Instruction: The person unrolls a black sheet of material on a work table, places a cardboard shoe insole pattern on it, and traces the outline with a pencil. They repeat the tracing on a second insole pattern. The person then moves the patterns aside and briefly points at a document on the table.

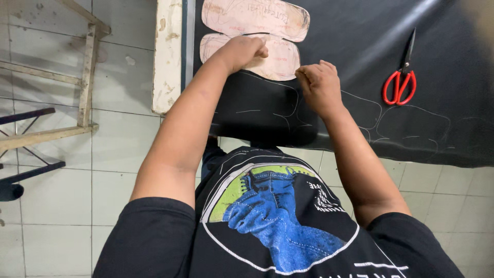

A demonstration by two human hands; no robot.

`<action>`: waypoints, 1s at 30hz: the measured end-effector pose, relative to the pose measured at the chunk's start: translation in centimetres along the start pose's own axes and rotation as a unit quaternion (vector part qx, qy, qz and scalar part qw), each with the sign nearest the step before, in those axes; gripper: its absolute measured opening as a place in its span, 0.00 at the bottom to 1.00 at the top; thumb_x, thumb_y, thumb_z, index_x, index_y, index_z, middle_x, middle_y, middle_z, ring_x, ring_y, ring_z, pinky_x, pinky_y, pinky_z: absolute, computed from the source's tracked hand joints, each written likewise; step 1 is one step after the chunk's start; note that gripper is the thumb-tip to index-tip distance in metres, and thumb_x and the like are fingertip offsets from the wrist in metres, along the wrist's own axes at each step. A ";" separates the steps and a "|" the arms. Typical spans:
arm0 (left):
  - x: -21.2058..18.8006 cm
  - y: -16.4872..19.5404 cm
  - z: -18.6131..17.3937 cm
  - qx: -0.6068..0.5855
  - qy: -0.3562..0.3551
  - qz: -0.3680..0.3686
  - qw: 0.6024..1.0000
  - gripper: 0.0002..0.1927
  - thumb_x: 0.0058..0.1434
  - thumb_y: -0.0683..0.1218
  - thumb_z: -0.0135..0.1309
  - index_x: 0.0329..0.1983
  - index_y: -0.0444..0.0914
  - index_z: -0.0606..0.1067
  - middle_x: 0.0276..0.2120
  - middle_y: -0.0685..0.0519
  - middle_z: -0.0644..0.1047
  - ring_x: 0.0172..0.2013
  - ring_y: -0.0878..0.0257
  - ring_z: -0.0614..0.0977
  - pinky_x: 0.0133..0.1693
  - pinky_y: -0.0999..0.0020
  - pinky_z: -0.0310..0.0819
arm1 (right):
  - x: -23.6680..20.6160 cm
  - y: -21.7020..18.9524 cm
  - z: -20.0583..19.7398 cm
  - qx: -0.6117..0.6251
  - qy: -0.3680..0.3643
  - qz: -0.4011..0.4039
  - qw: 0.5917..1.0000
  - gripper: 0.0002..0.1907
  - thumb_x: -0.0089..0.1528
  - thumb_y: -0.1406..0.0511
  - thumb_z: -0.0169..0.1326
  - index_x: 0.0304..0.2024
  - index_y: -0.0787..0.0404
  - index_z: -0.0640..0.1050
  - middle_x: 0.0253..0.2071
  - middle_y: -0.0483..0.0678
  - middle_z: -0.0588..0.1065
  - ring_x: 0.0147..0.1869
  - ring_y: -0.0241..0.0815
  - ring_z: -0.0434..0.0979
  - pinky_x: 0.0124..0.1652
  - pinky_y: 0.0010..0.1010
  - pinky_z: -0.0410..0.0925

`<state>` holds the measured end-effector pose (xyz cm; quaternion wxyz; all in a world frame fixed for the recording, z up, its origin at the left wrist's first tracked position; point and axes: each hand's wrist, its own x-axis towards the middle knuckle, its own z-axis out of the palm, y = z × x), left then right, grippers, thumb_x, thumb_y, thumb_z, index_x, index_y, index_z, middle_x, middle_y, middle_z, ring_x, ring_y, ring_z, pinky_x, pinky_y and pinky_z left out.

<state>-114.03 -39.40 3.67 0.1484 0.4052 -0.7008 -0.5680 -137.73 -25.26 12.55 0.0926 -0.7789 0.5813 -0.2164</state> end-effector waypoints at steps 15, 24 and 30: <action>-0.6 2.4 -2.3 -0.140 -0.049 -0.159 0.976 0.28 0.64 0.59 0.36 0.45 0.42 0.84 0.49 0.54 0.82 0.52 0.63 0.80 0.50 0.61 0.74 | 1.5 -3.4 1.3 0.013 0.006 -0.001 1.000 0.03 0.69 0.67 0.58 0.41 0.60 0.80 0.35 0.48 0.77 0.43 0.51 0.78 0.61 0.48 0.66; 0.0 -1.5 -0.5 -0.118 -0.035 0.004 0.992 0.21 0.66 0.52 0.42 0.45 0.36 0.82 0.48 0.49 0.83 0.49 0.58 0.83 0.52 0.66 0.75 | 4.0 -7.1 5.4 0.200 -0.011 0.039 0.979 0.05 0.68 0.67 0.58 0.45 0.62 0.80 0.38 0.53 0.78 0.44 0.52 0.79 0.47 0.37 0.70; -4.4 0.4 0.4 0.074 0.100 0.168 0.978 0.14 0.70 0.48 0.46 0.47 0.36 0.78 0.49 0.46 0.80 0.52 0.48 0.79 0.57 0.57 0.70 | 5.8 -3.5 3.6 0.277 0.077 0.162 0.944 0.07 0.72 0.67 0.54 0.46 0.66 0.79 0.39 0.51 0.81 0.43 0.39 0.81 0.46 0.30 0.73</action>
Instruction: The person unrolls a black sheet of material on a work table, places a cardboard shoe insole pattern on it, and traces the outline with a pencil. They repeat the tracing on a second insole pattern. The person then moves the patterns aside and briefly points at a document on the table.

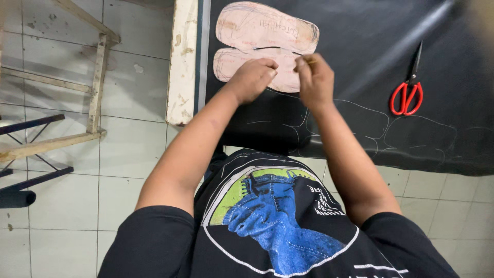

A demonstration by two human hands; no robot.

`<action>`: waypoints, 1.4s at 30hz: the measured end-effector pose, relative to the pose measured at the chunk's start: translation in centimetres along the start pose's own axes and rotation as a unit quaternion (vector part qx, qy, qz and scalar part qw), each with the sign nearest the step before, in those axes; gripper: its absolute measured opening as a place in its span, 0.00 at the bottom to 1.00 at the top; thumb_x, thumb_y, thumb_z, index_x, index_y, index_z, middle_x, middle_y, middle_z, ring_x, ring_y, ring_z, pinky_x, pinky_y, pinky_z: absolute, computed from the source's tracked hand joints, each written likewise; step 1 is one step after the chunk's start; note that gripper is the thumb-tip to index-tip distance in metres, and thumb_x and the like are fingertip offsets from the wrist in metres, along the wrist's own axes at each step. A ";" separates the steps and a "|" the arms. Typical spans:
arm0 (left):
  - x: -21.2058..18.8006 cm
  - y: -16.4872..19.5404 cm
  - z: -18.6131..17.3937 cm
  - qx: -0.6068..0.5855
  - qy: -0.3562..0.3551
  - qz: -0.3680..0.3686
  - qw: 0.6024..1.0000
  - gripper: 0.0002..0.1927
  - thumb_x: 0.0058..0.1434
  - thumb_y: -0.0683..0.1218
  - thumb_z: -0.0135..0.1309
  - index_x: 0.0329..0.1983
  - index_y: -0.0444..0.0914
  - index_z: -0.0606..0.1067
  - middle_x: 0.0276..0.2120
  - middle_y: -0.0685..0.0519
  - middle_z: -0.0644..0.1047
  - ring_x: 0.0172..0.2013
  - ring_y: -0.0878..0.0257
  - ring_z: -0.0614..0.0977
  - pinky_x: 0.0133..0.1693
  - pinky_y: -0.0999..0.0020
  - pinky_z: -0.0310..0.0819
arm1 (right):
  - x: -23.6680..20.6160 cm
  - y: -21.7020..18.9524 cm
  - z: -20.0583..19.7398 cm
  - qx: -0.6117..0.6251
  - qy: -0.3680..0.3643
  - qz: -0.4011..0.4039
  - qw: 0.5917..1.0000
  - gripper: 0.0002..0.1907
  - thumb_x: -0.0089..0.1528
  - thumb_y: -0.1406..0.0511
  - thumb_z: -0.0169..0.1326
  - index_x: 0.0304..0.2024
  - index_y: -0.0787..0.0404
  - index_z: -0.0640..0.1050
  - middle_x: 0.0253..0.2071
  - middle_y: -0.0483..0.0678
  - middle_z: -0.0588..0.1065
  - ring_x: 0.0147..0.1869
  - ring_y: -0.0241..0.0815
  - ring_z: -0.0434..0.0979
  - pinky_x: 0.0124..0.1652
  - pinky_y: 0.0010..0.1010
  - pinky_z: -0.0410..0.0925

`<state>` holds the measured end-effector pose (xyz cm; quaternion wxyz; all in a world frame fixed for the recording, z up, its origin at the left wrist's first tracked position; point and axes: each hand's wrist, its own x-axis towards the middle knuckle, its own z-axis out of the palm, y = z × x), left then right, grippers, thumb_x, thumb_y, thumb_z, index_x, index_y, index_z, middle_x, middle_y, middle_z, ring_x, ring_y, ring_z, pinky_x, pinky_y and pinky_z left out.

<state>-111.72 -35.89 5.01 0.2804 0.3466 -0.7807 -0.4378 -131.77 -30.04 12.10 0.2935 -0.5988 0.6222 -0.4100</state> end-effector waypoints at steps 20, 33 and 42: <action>-1.8 3.9 -0.2 0.185 0.076 0.054 0.978 0.14 0.57 0.46 0.60 0.48 0.42 0.78 0.54 0.55 0.74 0.57 0.56 0.75 0.58 0.58 0.69 | 5.8 -1.7 3.4 -0.095 -0.089 0.034 0.991 0.10 0.70 0.63 0.56 0.46 0.62 0.83 0.37 0.49 0.83 0.38 0.36 0.81 0.39 0.27 0.72; -1.9 3.5 0.8 0.256 0.095 0.102 0.957 0.15 0.63 0.48 0.55 0.53 0.43 0.77 0.59 0.57 0.72 0.58 0.57 0.73 0.56 0.58 0.66 | 1.1 6.3 -1.1 -0.234 0.125 0.061 0.962 0.07 0.67 0.68 0.54 0.44 0.64 0.81 0.42 0.55 0.80 0.47 0.48 0.80 0.48 0.36 0.71; -2.4 3.7 4.1 0.334 0.096 0.104 0.932 0.26 0.61 0.53 0.57 0.62 0.41 0.73 0.66 0.50 0.68 0.65 0.52 0.67 0.62 0.52 0.60 | -3.6 8.5 -4.6 -0.013 -0.012 0.219 0.975 0.14 0.61 0.59 0.61 0.34 0.65 0.80 0.29 0.47 0.78 0.33 0.35 0.74 0.36 0.31 0.69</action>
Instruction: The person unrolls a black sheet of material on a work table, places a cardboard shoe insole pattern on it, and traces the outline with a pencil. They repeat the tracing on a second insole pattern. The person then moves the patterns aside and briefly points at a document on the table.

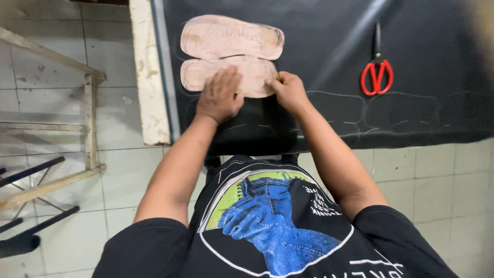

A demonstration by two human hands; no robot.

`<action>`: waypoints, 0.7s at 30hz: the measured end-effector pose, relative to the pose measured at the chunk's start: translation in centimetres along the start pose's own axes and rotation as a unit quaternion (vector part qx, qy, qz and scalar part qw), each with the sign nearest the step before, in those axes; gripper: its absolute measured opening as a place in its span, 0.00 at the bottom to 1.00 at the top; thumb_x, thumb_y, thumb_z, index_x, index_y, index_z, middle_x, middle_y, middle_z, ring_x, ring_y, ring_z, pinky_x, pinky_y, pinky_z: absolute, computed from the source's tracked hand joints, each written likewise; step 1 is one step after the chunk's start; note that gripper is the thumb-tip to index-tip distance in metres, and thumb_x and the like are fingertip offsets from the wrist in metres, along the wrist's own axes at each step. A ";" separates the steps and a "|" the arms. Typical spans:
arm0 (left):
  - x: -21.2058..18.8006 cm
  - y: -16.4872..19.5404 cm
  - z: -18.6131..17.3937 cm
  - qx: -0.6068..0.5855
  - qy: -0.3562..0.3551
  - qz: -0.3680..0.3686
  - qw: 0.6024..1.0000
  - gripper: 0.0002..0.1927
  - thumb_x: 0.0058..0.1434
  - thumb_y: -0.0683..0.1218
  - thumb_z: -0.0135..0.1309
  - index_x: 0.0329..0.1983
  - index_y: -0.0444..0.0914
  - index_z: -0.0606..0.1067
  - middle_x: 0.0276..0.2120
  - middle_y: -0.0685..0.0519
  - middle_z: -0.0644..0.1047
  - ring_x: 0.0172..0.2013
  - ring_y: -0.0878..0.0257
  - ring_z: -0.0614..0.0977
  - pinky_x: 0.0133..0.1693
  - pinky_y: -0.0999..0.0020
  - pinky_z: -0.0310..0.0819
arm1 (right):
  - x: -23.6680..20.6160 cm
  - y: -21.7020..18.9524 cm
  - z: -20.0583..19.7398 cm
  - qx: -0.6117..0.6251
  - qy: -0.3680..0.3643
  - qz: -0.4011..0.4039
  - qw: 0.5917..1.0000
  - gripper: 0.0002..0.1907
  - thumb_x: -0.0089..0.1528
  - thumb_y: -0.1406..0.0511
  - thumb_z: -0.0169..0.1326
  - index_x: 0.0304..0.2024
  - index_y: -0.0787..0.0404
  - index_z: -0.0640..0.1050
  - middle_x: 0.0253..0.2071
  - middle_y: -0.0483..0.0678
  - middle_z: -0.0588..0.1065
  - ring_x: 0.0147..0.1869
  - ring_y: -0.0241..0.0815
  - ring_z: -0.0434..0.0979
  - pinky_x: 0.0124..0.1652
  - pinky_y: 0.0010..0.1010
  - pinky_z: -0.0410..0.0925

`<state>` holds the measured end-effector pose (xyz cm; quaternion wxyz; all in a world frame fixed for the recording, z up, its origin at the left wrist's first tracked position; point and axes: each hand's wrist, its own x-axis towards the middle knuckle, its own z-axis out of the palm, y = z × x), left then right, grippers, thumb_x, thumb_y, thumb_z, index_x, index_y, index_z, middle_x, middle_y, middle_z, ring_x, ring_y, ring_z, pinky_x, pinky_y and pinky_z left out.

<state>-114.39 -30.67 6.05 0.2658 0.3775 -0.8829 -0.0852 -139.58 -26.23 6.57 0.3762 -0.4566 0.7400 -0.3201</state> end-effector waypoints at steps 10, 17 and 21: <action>-0.9 6.6 3.5 0.197 -0.007 -0.133 0.971 0.21 0.75 0.53 0.54 0.69 0.45 0.70 0.74 0.48 0.60 0.73 0.51 0.62 0.69 0.43 0.53 | -2.1 11.6 -22.4 -0.139 0.020 -0.026 0.990 0.16 0.60 0.56 0.61 0.37 0.62 0.79 0.32 0.51 0.79 0.36 0.46 0.79 0.39 0.37 0.69; 3.6 22.0 10.4 0.085 -0.055 -0.170 0.980 0.32 0.69 0.60 0.51 0.73 0.46 0.66 0.76 0.46 0.53 0.74 0.48 0.53 0.67 0.29 0.36 | -4.8 14.9 -29.9 -0.251 0.190 -0.200 0.928 0.23 0.63 0.56 0.62 0.53 0.63 0.75 0.47 0.58 0.73 0.44 0.59 0.78 0.41 0.47 0.70; 5.7 23.6 11.0 0.082 -0.114 -0.207 0.968 0.35 0.66 0.65 0.51 0.73 0.49 0.64 0.75 0.47 0.51 0.75 0.48 0.49 0.65 0.25 0.28 | -2.4 19.4 -31.5 -0.319 0.174 -0.173 0.915 0.23 0.65 0.55 0.62 0.54 0.61 0.73 0.47 0.54 0.73 0.43 0.58 0.79 0.41 0.47 0.72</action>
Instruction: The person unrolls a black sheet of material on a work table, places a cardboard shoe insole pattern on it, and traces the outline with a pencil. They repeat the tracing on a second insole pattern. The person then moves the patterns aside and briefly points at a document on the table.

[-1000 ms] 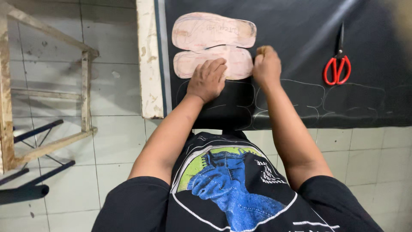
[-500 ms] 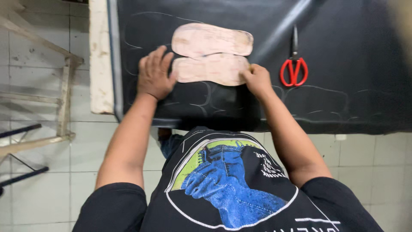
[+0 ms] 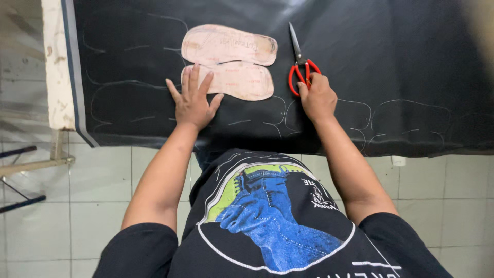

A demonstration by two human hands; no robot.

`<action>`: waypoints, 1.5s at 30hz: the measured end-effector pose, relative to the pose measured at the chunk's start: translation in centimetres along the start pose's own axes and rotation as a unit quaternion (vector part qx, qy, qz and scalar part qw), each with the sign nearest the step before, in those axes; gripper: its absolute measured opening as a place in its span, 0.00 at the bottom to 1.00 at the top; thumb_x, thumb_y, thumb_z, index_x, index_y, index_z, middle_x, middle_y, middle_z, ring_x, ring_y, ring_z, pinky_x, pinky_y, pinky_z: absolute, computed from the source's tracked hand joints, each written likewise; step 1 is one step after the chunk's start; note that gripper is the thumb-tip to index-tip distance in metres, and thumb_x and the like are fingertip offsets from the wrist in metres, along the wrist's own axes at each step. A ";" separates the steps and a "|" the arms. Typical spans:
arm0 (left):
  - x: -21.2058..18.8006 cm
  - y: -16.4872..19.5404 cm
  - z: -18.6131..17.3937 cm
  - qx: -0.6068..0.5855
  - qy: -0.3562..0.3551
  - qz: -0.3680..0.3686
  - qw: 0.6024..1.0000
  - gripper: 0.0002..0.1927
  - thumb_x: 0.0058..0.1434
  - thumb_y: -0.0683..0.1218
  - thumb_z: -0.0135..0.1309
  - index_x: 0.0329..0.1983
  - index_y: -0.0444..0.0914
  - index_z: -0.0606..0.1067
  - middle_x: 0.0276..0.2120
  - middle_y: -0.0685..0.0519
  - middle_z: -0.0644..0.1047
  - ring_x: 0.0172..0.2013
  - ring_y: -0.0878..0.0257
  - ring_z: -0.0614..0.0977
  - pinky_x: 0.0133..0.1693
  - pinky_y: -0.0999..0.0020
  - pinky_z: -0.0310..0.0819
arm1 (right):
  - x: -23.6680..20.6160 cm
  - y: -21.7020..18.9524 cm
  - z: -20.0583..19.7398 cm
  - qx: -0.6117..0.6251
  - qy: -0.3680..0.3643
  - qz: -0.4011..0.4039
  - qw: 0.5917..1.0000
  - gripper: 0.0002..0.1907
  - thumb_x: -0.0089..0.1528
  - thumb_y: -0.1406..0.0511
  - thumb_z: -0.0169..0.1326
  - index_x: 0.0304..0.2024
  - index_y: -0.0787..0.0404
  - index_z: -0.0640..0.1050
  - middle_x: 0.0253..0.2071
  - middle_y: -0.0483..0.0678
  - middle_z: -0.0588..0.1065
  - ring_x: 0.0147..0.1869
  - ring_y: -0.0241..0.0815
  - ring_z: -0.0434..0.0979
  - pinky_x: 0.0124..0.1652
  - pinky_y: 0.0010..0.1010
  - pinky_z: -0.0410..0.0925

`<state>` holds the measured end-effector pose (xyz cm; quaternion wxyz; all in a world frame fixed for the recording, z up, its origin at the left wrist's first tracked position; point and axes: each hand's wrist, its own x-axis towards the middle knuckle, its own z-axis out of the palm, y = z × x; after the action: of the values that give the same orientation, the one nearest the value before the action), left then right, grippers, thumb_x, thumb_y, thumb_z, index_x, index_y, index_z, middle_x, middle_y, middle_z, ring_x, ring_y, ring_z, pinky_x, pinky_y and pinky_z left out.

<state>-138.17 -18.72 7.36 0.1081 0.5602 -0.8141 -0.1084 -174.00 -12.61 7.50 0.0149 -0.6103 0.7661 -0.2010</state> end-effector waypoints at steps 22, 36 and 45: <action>3.1 0.1 1.5 -0.063 0.062 -0.005 0.996 0.36 0.61 0.61 0.61 0.67 0.38 0.69 0.71 0.33 0.56 0.71 0.32 0.54 0.69 0.35 0.40 | 2.0 -8.0 2.6 0.293 -0.148 0.257 0.909 0.19 0.59 0.57 0.63 0.41 0.66 0.77 0.31 0.54 0.78 0.30 0.47 0.79 0.32 0.38 0.72; 1.2 -10.0 -0.5 -0.204 0.089 -0.017 0.975 0.21 0.61 0.49 0.63 0.56 0.41 0.78 0.69 0.46 0.67 0.72 0.47 0.62 0.72 0.44 0.46 | 0.8 -7.0 3.6 0.328 -0.070 0.184 0.924 0.23 0.59 0.63 0.67 0.50 0.66 0.73 0.31 0.44 0.77 0.31 0.32 0.75 0.29 0.25 0.71; 1.3 -9.3 -0.9 -0.197 0.112 -0.021 0.974 0.20 0.59 0.53 0.66 0.54 0.44 0.81 0.68 0.47 0.67 0.71 0.48 0.62 0.71 0.44 0.47 | 0.1 -7.9 3.6 0.201 -0.061 0.055 0.976 0.18 0.63 0.62 0.64 0.54 0.62 0.80 0.34 0.48 0.78 0.36 0.41 0.78 0.42 0.32 0.71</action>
<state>-130.06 -23.23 5.50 0.3044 0.5534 -0.7477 -0.2053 -165.71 -15.14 6.84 0.1943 -0.5628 0.7403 -0.3121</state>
